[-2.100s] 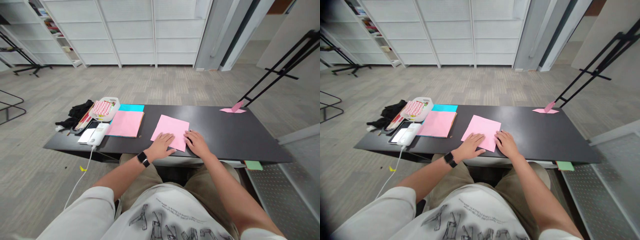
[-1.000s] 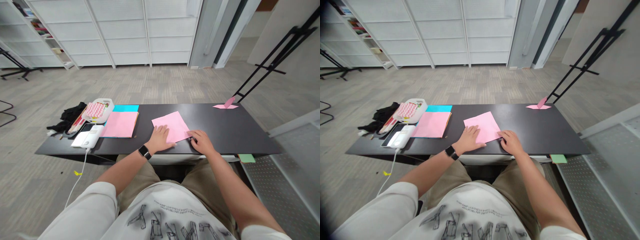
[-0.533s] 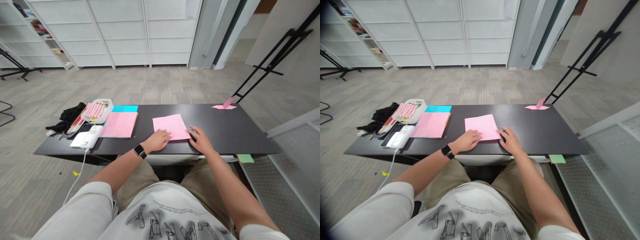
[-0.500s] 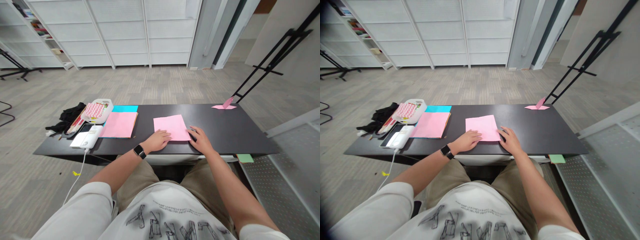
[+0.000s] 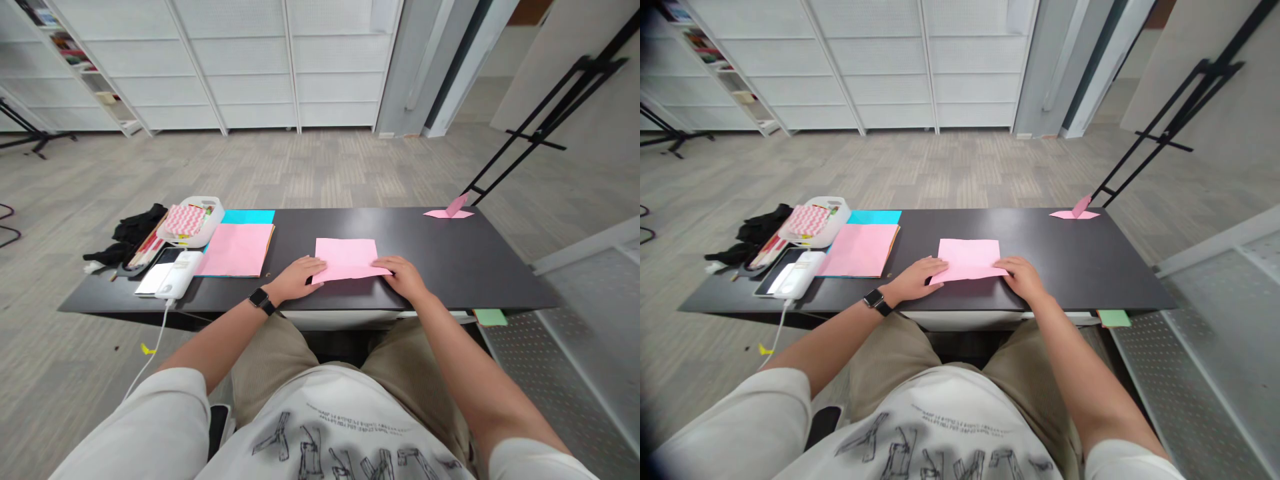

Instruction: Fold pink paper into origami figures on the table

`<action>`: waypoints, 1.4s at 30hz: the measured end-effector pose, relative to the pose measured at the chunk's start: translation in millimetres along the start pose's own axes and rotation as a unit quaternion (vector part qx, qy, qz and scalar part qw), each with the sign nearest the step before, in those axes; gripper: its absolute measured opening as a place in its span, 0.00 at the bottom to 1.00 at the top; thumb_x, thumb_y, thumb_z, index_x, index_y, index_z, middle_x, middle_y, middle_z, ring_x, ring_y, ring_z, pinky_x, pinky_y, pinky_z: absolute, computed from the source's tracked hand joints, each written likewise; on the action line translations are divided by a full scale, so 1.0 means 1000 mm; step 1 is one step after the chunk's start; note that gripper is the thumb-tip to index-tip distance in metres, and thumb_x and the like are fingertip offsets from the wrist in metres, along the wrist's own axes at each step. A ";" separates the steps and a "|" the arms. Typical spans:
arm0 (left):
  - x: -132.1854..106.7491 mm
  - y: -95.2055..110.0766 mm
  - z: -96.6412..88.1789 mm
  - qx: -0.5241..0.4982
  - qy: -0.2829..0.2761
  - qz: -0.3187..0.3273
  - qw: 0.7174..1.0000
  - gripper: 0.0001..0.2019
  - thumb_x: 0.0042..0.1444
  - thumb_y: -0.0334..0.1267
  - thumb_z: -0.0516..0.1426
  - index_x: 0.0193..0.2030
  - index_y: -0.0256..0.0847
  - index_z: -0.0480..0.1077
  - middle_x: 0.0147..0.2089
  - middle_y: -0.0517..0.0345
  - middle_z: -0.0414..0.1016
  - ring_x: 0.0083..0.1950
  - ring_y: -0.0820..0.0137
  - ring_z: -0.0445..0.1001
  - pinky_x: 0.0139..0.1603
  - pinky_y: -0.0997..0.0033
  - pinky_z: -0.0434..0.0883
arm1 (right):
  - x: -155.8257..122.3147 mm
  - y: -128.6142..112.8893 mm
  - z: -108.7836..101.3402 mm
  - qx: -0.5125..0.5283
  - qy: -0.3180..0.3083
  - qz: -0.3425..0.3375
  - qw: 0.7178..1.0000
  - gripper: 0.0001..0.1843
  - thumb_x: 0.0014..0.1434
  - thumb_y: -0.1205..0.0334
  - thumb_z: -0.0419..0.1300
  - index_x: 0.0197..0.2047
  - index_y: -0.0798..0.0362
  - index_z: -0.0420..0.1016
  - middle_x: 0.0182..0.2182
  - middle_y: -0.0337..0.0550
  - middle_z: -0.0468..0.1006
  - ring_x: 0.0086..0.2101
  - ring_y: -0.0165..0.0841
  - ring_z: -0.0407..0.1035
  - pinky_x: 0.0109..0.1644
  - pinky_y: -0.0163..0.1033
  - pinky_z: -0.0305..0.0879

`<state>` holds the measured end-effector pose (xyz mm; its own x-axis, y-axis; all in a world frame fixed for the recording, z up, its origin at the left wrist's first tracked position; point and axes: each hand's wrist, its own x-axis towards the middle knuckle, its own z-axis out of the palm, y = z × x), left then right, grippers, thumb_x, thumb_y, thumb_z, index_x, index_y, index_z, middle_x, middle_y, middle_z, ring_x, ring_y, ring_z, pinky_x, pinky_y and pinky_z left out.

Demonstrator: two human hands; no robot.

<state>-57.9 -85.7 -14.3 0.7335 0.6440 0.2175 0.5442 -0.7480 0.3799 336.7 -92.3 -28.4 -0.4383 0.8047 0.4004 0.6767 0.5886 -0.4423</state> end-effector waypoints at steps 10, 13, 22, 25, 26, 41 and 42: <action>0.015 -0.020 0.007 -0.061 0.123 -0.107 0.985 0.12 0.61 0.27 0.62 0.47 0.44 0.84 0.54 0.54 0.87 0.59 0.61 0.83 0.68 0.53 0.75 | 0.030 0.002 0.009 0.014 -0.028 -0.029 0.999 0.15 0.69 0.62 0.61 0.52 0.41 0.88 0.51 0.45 0.88 0.52 0.44 0.80 0.59 0.54 0.74; 0.011 -0.024 0.011 -0.098 0.148 -0.128 0.976 0.09 0.62 0.29 0.63 0.45 0.45 0.83 0.52 0.56 0.88 0.57 0.62 0.84 0.68 0.56 0.75 | 0.026 0.002 0.011 0.004 -0.028 -0.025 0.999 0.16 0.70 0.62 0.59 0.52 0.39 0.88 0.50 0.43 0.88 0.50 0.44 0.80 0.58 0.54 0.74; 0.017 -0.021 0.004 -0.115 0.149 -0.162 0.969 0.03 0.66 0.37 0.64 0.41 0.44 0.82 0.48 0.54 0.87 0.53 0.61 0.84 0.59 0.59 0.78 | 0.024 0.001 0.014 -0.001 0.023 0.012 1.000 0.14 0.71 0.60 0.58 0.46 0.43 0.88 0.43 0.45 0.89 0.43 0.44 0.81 0.52 0.52 0.77; 0.019 -0.018 0.002 -0.113 0.143 -0.163 0.970 0.04 0.65 0.33 0.63 0.42 0.44 0.82 0.48 0.55 0.87 0.52 0.62 0.84 0.59 0.60 0.78 | 0.024 0.000 0.012 0.021 0.026 0.010 0.999 0.13 0.70 0.60 0.60 0.51 0.44 0.86 0.45 0.45 0.88 0.45 0.44 0.81 0.53 0.52 0.77; 0.019 -0.018 0.002 -0.113 0.140 -0.163 0.970 0.05 0.64 0.32 0.63 0.42 0.44 0.82 0.48 0.55 0.87 0.52 0.62 0.84 0.60 0.59 0.78 | 0.023 0.000 0.012 0.028 0.023 0.012 0.999 0.14 0.69 0.60 0.60 0.53 0.43 0.85 0.46 0.44 0.88 0.46 0.44 0.81 0.53 0.51 0.77; 0.016 -0.011 -0.002 -0.039 0.126 -0.178 0.975 0.06 0.66 0.40 0.65 0.44 0.43 0.84 0.47 0.53 0.86 0.52 0.58 0.81 0.60 0.56 0.75 | 0.020 0.004 0.016 0.000 0.001 0.065 0.998 0.12 0.69 0.54 0.62 0.49 0.47 0.84 0.46 0.49 0.87 0.46 0.48 0.80 0.51 0.52 0.77; 0.016 -0.011 -0.001 -0.034 0.126 -0.183 0.974 0.06 0.66 0.41 0.65 0.44 0.43 0.84 0.47 0.52 0.86 0.52 0.58 0.81 0.60 0.55 0.75 | 0.020 0.004 0.017 0.000 0.003 0.069 0.998 0.12 0.68 0.55 0.62 0.50 0.47 0.84 0.47 0.49 0.87 0.46 0.48 0.80 0.51 0.52 0.77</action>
<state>-52.5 -66.9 -13.9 0.3679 0.8911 0.2659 0.7159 -0.4539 0.5306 320.9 -72.7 -35.4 -0.3373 0.8774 0.3413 0.7307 0.4726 -0.4927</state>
